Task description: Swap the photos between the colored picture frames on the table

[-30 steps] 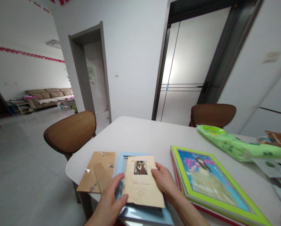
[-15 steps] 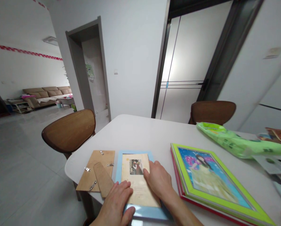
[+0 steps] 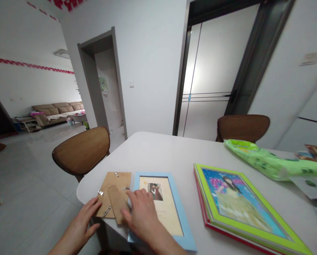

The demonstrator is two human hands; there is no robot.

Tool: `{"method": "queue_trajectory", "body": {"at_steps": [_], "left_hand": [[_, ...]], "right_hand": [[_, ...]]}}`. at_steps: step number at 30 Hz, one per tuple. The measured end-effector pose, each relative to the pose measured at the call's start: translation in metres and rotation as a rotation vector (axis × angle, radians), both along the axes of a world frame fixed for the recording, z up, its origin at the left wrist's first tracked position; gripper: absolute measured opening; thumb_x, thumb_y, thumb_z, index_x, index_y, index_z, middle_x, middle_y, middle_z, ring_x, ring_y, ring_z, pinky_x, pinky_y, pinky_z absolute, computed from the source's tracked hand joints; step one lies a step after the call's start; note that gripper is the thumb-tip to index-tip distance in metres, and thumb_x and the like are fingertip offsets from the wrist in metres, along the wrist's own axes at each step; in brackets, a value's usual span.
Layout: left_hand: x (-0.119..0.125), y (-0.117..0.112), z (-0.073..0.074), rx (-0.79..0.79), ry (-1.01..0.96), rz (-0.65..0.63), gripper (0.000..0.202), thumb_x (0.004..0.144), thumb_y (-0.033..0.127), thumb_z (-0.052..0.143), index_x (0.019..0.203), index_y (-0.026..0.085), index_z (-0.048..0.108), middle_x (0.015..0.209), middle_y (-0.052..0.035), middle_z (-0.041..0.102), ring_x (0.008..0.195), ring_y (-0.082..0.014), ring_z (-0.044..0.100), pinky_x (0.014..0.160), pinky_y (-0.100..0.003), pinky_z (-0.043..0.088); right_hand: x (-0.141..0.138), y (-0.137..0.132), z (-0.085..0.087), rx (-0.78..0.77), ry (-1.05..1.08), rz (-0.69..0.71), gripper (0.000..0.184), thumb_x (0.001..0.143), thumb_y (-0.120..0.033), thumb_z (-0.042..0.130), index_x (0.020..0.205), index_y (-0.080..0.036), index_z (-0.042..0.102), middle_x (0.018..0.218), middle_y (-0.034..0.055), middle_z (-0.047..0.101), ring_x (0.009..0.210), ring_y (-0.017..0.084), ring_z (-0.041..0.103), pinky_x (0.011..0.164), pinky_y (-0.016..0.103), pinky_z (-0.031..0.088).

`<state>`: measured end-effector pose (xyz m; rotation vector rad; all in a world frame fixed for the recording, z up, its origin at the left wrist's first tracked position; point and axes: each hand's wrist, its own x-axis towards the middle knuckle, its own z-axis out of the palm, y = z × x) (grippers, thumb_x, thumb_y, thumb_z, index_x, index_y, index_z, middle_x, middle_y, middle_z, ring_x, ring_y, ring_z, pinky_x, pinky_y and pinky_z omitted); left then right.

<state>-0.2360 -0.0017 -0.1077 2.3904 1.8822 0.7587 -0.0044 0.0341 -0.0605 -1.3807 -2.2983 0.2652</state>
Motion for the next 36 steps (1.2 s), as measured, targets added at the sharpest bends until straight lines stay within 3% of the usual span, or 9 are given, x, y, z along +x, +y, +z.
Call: {"method": "queue_trajectory", "body": {"at_steps": [4,7,10,13,17,20,30,34,36], "left_hand": [[-0.013,0.01,-0.009,0.09,0.016,-0.005,0.028,0.071,0.016,0.049,0.097,0.02,0.058,0.103,-0.008,0.061,0.095,-0.0221,0.057,0.081,-0.035,0.047],[-0.009,0.009,0.001,0.191,-0.015,-0.058,0.023,0.076,0.024,0.05,0.098,0.022,0.057,0.099,-0.0062,0.063,0.091,-0.0211,0.058,0.078,-0.033,0.049],[0.01,0.002,0.02,0.296,-0.045,-0.147,0.026,0.078,0.029,0.051,0.103,0.021,0.054,0.105,-0.0079,0.059,0.096,-0.0217,0.055,0.081,-0.034,0.047],[0.045,-0.004,0.033,0.308,-0.061,-0.244,0.029,0.079,0.027,0.051,0.107,0.02,0.05,0.11,-0.0097,0.055,0.103,-0.0225,0.05,0.085,-0.036,0.044],[0.098,-0.006,0.034,0.212,-0.12,-0.398,0.027,0.08,0.024,0.049,0.106,0.017,0.05,0.109,-0.0113,0.055,0.102,-0.0226,0.048,0.086,-0.037,0.043],[0.125,-0.004,0.031,0.103,-0.152,-0.445,0.023,0.078,0.024,0.05,0.1,0.016,0.052,0.105,-0.0106,0.056,0.098,-0.0224,0.05,0.084,-0.036,0.044],[0.133,-0.002,0.024,0.014,-0.151,-0.411,0.013,0.075,0.015,0.046,0.08,0.018,0.058,0.094,-0.007,0.061,0.094,-0.0229,0.052,0.082,-0.039,0.042],[0.134,-0.005,0.03,-0.046,-0.162,-0.41,0.013,0.073,0.019,0.05,0.083,0.018,0.057,0.099,-0.0087,0.059,0.098,-0.0243,0.05,0.086,-0.042,0.038],[0.136,-0.005,0.031,-0.106,-0.163,-0.429,0.025,0.068,0.028,0.058,0.09,0.017,0.055,0.106,-0.0105,0.056,0.102,-0.0263,0.047,0.09,-0.046,0.033]], "right_hand": [[-0.045,-0.005,-0.005,-0.033,-0.035,0.05,0.039,0.063,-0.037,0.058,0.098,-0.021,0.053,0.093,0.0082,0.054,0.089,0.024,0.044,0.078,0.038,0.028],[-0.047,-0.004,-0.001,-0.025,0.056,0.018,0.04,0.063,-0.024,0.055,0.103,-0.021,0.051,0.094,0.0078,0.051,0.087,0.022,0.044,0.076,0.034,0.032],[-0.021,-0.007,0.013,0.02,0.153,0.014,0.039,0.063,-0.021,0.053,0.102,-0.022,0.052,0.092,0.0066,0.05,0.087,0.021,0.044,0.077,0.033,0.033],[0.023,-0.016,0.021,0.021,0.195,0.011,0.035,0.063,-0.02,0.052,0.098,-0.023,0.055,0.092,0.0059,0.051,0.089,0.02,0.045,0.081,0.035,0.035],[0.083,-0.028,0.011,-0.106,0.196,-0.075,0.031,0.065,-0.028,0.05,0.095,-0.023,0.058,0.097,0.0075,0.052,0.092,0.022,0.048,0.083,0.036,0.037],[0.11,-0.032,-0.003,-0.156,0.162,-0.124,0.031,0.067,-0.033,0.049,0.094,-0.023,0.06,0.099,0.0089,0.052,0.093,0.022,0.049,0.085,0.036,0.037],[0.117,-0.028,-0.036,-0.044,0.089,-0.151,0.033,0.069,-0.032,0.048,0.098,-0.021,0.06,0.103,0.0105,0.053,0.098,0.024,0.046,0.086,0.04,0.035],[0.117,-0.026,-0.033,-0.026,0.056,-0.123,0.031,0.073,-0.034,0.046,0.096,-0.021,0.061,0.101,0.0102,0.055,0.095,0.022,0.047,0.084,0.037,0.037],[0.117,-0.018,-0.029,-0.018,0.037,-0.146,0.031,0.075,-0.033,0.043,0.097,-0.02,0.061,0.099,0.0103,0.055,0.093,0.022,0.048,0.083,0.035,0.037]]}}
